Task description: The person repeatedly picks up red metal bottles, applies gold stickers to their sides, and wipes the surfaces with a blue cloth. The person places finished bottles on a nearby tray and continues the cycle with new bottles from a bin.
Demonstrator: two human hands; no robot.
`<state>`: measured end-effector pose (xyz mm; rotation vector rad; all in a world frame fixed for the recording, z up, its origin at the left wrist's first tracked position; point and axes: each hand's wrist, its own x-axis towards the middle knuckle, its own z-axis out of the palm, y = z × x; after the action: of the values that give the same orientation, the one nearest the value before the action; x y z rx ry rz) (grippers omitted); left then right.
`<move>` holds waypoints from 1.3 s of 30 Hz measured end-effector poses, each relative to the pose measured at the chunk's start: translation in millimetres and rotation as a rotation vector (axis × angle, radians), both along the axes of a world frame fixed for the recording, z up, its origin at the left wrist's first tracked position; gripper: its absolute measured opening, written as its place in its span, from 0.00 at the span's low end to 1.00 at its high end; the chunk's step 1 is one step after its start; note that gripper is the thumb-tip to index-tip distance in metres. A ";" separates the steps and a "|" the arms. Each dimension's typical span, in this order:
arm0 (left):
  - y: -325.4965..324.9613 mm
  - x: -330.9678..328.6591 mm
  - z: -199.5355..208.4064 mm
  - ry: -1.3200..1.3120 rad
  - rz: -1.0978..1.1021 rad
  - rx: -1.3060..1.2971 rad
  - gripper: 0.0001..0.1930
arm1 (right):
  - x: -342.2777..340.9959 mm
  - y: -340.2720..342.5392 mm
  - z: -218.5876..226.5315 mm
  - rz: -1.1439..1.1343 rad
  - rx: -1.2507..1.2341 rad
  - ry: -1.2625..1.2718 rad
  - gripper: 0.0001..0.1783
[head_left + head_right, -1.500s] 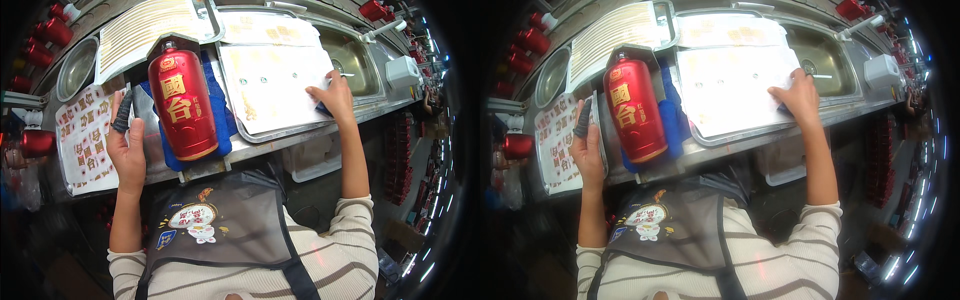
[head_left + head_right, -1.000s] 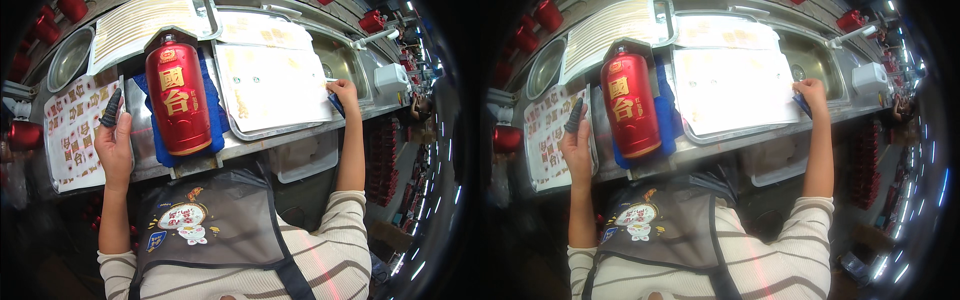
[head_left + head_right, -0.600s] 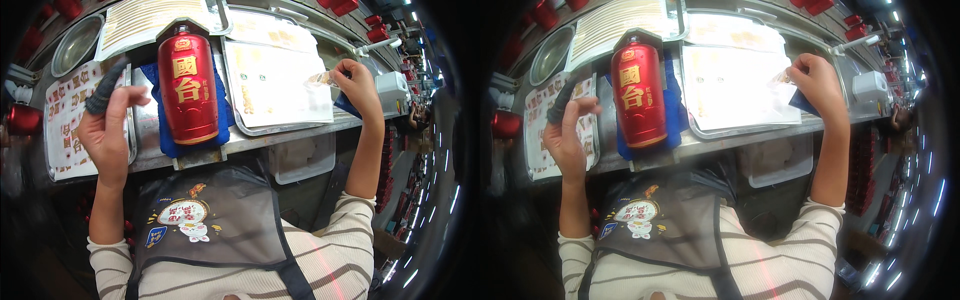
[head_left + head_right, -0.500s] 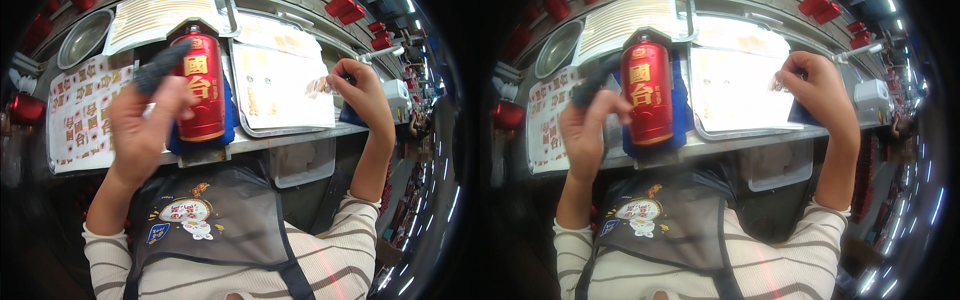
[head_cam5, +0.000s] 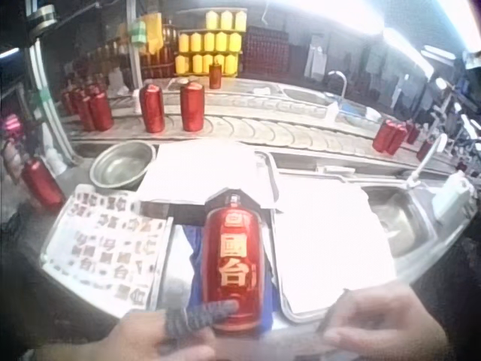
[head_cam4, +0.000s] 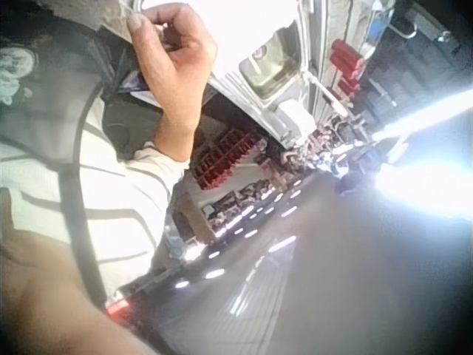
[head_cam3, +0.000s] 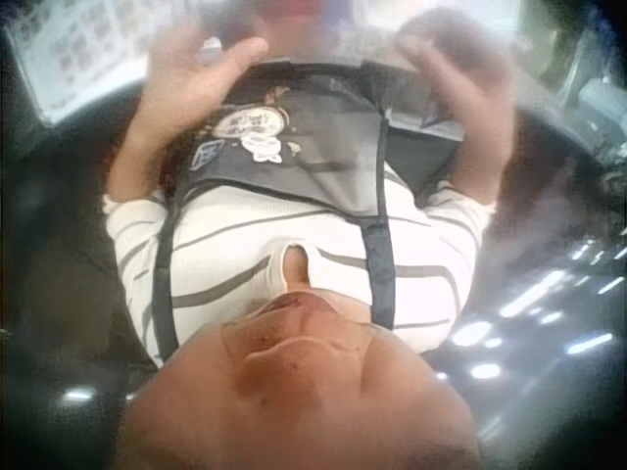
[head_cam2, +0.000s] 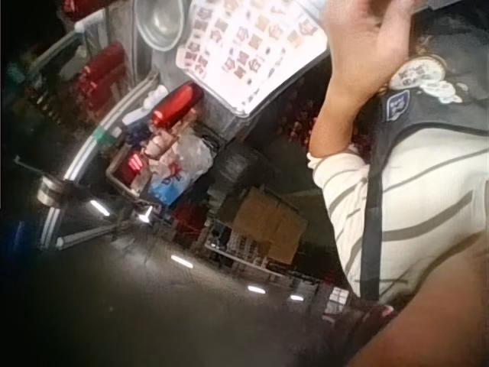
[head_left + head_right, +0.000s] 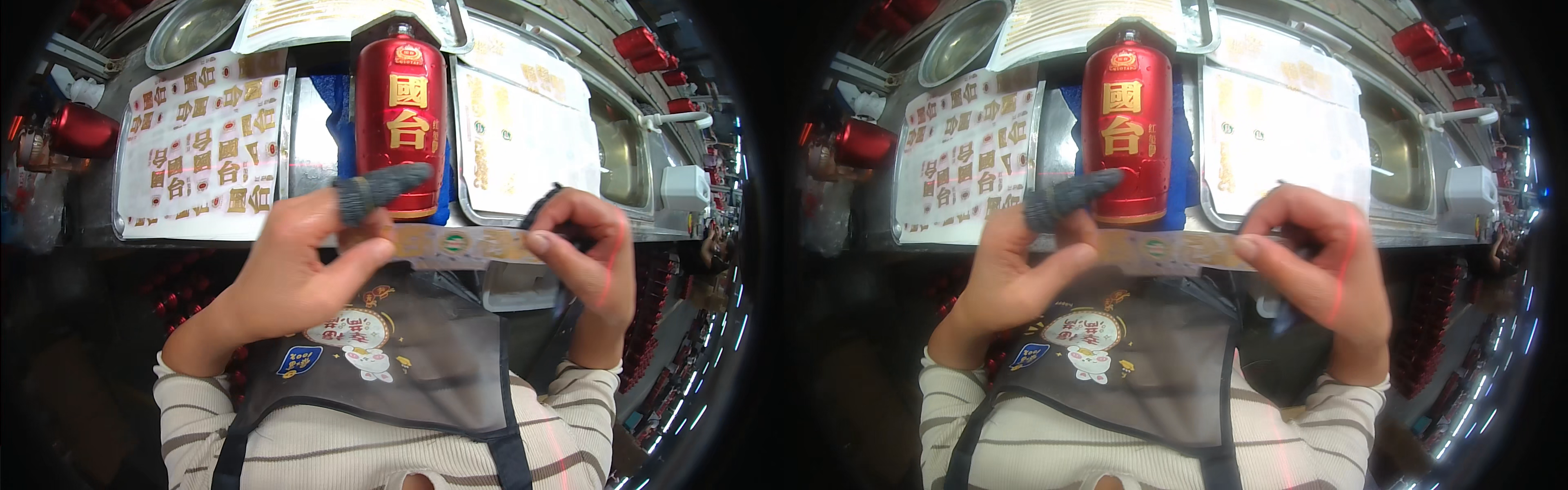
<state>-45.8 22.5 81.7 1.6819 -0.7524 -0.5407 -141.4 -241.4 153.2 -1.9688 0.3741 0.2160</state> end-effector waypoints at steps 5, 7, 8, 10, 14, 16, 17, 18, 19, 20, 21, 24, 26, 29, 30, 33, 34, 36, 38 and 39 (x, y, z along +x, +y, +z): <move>14.5 9.6 -12.7 0.269 0.302 -0.089 0.10 | 11.3 16.1 -59.7 -0.073 0.172 -0.130 0.05; 10.5 18.6 -21.0 0.269 0.326 -0.122 0.05 | 21.3 15.5 -66.6 -0.144 0.245 -0.134 0.06; 8.4 20.9 -27.0 0.290 0.341 -0.144 0.05 | 25.6 13.2 -69.1 -0.154 0.239 -0.120 0.07; 2.4 24.6 -40.0 0.334 0.370 -0.206 0.04 | 31.4 9.3 -79.4 -0.151 0.251 -0.147 0.06; -0.5 29.9 -47.8 0.355 0.388 -0.211 0.04 | 33.3 6.4 -86.8 -0.164 0.282 -0.100 0.05; -0.6 31.3 -49.2 0.339 0.396 -0.210 0.04 | 33.9 9.3 -88.9 -0.173 0.294 -0.095 0.05; -0.6 31.6 -49.7 0.331 0.399 -0.210 0.03 | 34.4 10.6 -90.4 -0.175 0.279 -0.114 0.06; -0.2 32.0 -49.7 0.337 0.400 -0.207 0.03 | 35.1 12.4 -92.3 -0.177 0.265 -0.135 0.06; -0.1 32.3 -49.7 0.342 0.400 -0.203 0.03 | 35.5 13.5 -93.6 -0.180 0.251 -0.155 0.07; 0.0 32.5 -49.8 0.348 0.400 -0.199 0.03 | 35.6 13.8 -94.0 -0.179 0.252 -0.154 0.07; 0.3 32.8 -49.4 0.348 0.406 -0.201 0.03 | 36.1 13.8 -93.4 -0.177 0.252 -0.153 0.07; 1.2 33.6 -49.5 0.355 0.410 -0.199 0.03 | 37.1 14.0 -92.2 -0.168 0.232 -0.157 0.07; 1.9 34.3 -51.5 0.373 0.397 -0.189 0.03 | 36.8 13.0 -90.8 -0.166 0.231 -0.137 0.06; 2.1 34.0 -53.7 0.383 0.402 -0.181 0.03 | 37.4 11.0 -88.8 -0.157 0.257 -0.102 0.05; 1.8 34.3 -54.7 0.383 0.401 -0.178 0.03 | 37.7 10.9 -89.3 -0.156 0.258 -0.109 0.05; 1.0 35.6 -57.6 0.376 0.397 -0.163 0.04 | 39.7 12.3 -93.1 -0.142 0.234 -0.149 0.06; 0.6 36.1 -58.5 0.369 0.395 -0.151 0.04 | 40.4 12.6 -95.5 -0.136 0.221 -0.165 0.07; -0.5 36.9 -60.9 0.365 0.393 -0.152 0.04 | 40.6 12.4 -100.3 -0.139 0.231 -0.187 0.07; -3.5 36.2 -64.8 0.370 0.394 -0.175 0.03 | 40.8 13.2 -106.4 -0.134 0.230 -0.218 0.07; -5.8 35.7 -67.9 0.375 0.400 -0.205 0.04 | 41.1 13.6 -110.2 -0.127 0.225 -0.237 0.07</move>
<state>-10.1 16.7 13.8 1.4326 -0.1837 -0.4592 -100.2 -227.8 43.0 -1.7188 0.3046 -0.0555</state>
